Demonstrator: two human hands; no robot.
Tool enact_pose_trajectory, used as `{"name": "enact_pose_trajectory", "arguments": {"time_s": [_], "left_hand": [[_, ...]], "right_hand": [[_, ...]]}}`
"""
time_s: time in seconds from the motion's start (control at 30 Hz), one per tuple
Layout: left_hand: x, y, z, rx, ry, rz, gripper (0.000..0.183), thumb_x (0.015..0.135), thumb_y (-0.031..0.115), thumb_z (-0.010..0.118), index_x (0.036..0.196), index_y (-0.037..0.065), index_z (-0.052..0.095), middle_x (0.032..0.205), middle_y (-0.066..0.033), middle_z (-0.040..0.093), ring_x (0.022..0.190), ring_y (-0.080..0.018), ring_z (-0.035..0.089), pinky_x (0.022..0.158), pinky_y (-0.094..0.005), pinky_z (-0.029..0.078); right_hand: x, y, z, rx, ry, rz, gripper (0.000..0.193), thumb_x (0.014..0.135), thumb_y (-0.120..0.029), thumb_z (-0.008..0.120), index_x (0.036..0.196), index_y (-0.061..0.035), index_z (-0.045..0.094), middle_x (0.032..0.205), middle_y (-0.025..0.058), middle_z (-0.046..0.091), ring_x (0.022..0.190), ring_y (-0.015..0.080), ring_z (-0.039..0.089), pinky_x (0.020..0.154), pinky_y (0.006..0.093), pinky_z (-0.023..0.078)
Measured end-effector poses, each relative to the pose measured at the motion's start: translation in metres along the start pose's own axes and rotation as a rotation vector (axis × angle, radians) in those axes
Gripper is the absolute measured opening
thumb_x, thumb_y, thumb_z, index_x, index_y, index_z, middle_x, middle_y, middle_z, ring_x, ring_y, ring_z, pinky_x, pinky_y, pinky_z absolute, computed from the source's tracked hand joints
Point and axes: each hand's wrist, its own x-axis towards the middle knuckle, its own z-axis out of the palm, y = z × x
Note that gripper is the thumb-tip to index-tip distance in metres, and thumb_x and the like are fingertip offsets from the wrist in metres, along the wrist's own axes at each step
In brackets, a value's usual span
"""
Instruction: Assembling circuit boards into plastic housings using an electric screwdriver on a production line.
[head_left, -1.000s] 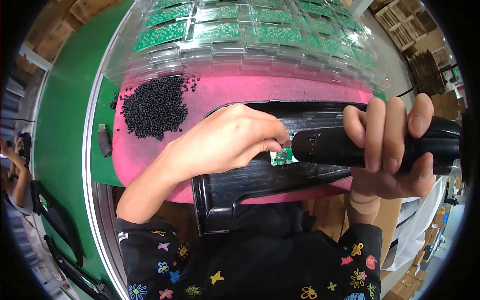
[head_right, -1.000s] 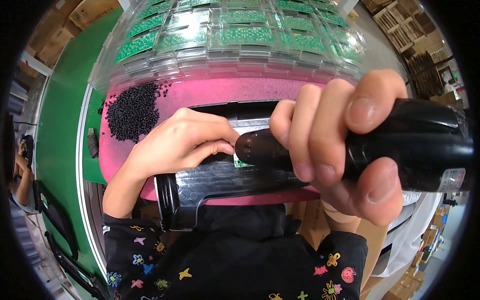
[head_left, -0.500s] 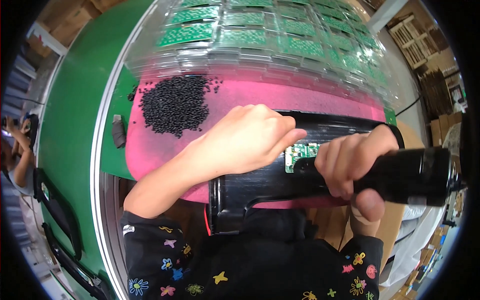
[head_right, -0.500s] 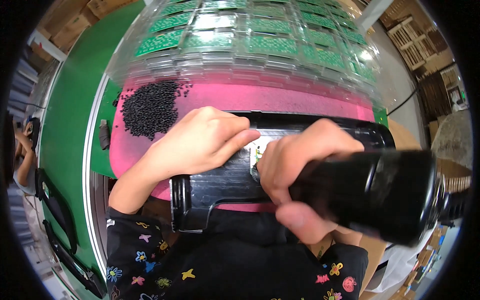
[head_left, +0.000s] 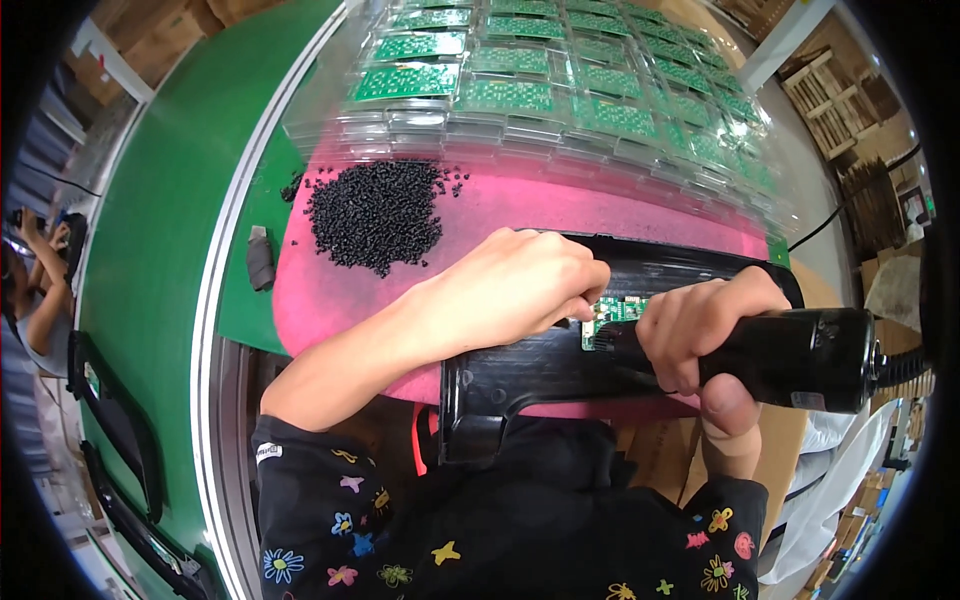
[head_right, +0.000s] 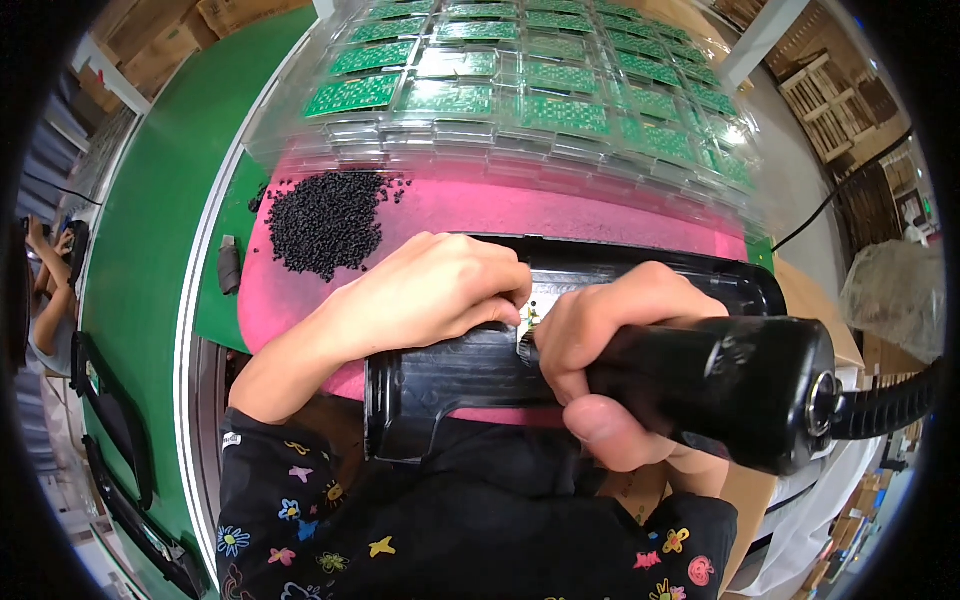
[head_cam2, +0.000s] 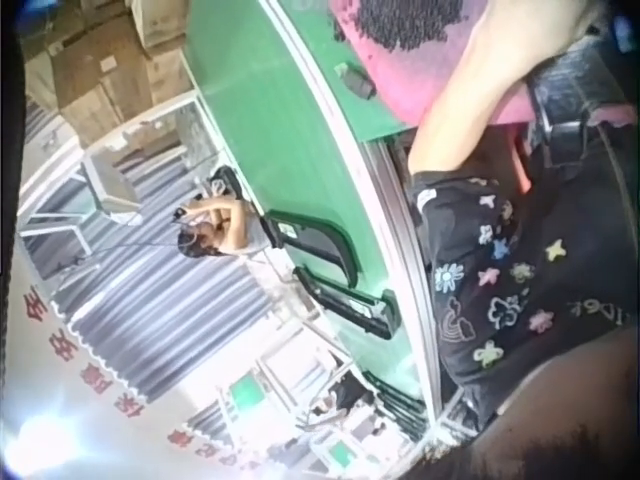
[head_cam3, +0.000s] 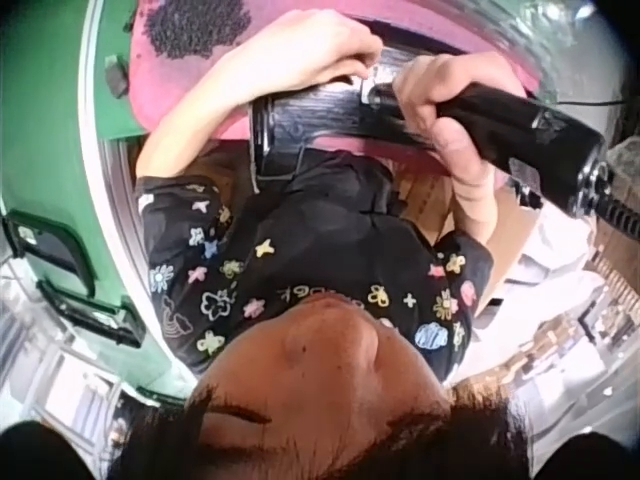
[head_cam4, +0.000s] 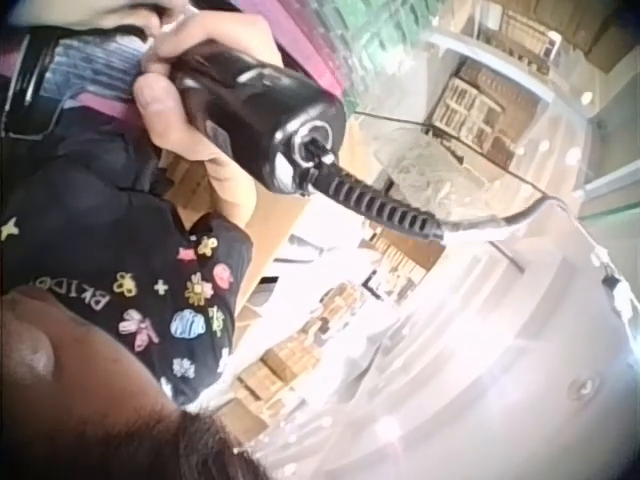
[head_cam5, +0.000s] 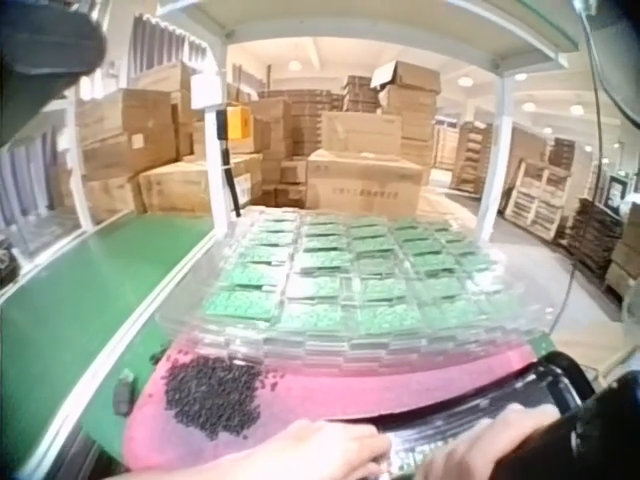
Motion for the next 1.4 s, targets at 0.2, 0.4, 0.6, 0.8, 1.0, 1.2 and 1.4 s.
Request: {"name": "enact_pose_trajectory", "arguments": {"time_s": [0.2,0.4,0.6,0.8,1.0,1.2,1.4], "left_hand": [[0.002,0.005,-0.003,-0.038,0.013,0.045,0.018,0.078,0.019,0.073,0.086,0.005,0.063,0.081,-0.0080,0.064,0.076,-0.0325,0.063,0.062,-0.0421,0.047],[0.005,0.006,0.003,-0.114,0.080,0.140,0.020,0.078,0.019,0.074,0.086,0.004,0.064,0.077,-0.0077,0.063,0.072,-0.0300,0.063,0.061,-0.0391,0.048],[0.009,0.018,0.006,0.032,0.129,0.235,0.025,0.078,0.023,0.074,0.091,0.005,0.064,0.087,-0.0060,0.066,0.073,-0.0249,0.064,0.060,-0.0367,0.049],[0.001,0.095,-0.018,0.587,0.211,0.440,0.033,0.059,0.023,0.066,0.089,0.009,0.065,0.083,-0.0039,0.062,0.072,-0.0181,0.059,0.051,-0.0258,0.040],[0.006,0.141,-0.059,0.668,-0.061,0.721,0.022,0.077,0.020,0.058,0.092,0.006,0.064,0.077,-0.0082,0.058,0.073,-0.0206,0.058,0.052,-0.0289,0.041],[0.013,0.137,-0.045,0.575,-0.070,0.779,0.017,0.073,0.019,0.061,0.084,0.006,0.062,0.071,-0.0066,0.055,0.069,-0.0206,0.056,0.051,-0.0276,0.039],[0.021,0.138,-0.034,0.279,-0.205,0.614,0.019,0.067,0.023,0.064,0.073,0.005,0.059,0.067,-0.0058,0.050,0.067,-0.0208,0.051,0.050,-0.0262,0.035]], "right_hand": [[0.002,-0.011,-0.007,-0.087,0.076,-0.369,0.037,0.085,-0.025,0.072,0.103,-0.0088,0.044,0.069,0.0009,0.056,0.054,0.0141,0.054,0.059,0.0320,0.044],[0.002,-0.016,-0.002,-0.125,0.196,-0.414,0.029,0.083,-0.028,0.067,0.095,-0.0132,0.044,0.060,-0.0061,0.053,0.047,0.0066,0.050,0.055,0.0237,0.040],[-0.015,-0.021,-0.014,0.002,0.169,-0.508,0.030,0.082,-0.025,0.067,0.096,-0.0125,0.045,0.059,-0.0065,0.054,0.047,0.0062,0.051,0.057,0.0238,0.041],[-0.037,-0.046,-0.034,-0.324,0.268,-0.312,0.031,0.084,-0.029,0.065,0.097,-0.0107,0.043,0.062,-0.0055,0.050,0.050,0.0067,0.047,0.058,0.0249,0.038],[-0.040,-0.029,-0.051,-0.296,0.309,-0.222,0.032,0.085,-0.030,0.063,0.099,-0.0084,0.044,0.060,-0.0027,0.046,0.047,0.0082,0.041,0.054,0.0257,0.034],[-0.041,-0.023,-0.060,-0.267,0.293,-0.237,0.032,0.086,-0.024,0.063,0.102,-0.0045,0.043,0.062,0.0010,0.045,0.051,0.0107,0.043,0.051,0.0263,0.037],[-0.039,-0.019,-0.059,-0.262,0.264,-0.199,0.033,0.086,-0.026,0.064,0.101,-0.0049,0.043,0.062,0.0001,0.045,0.051,0.0103,0.044,0.051,0.0257,0.037]]}}
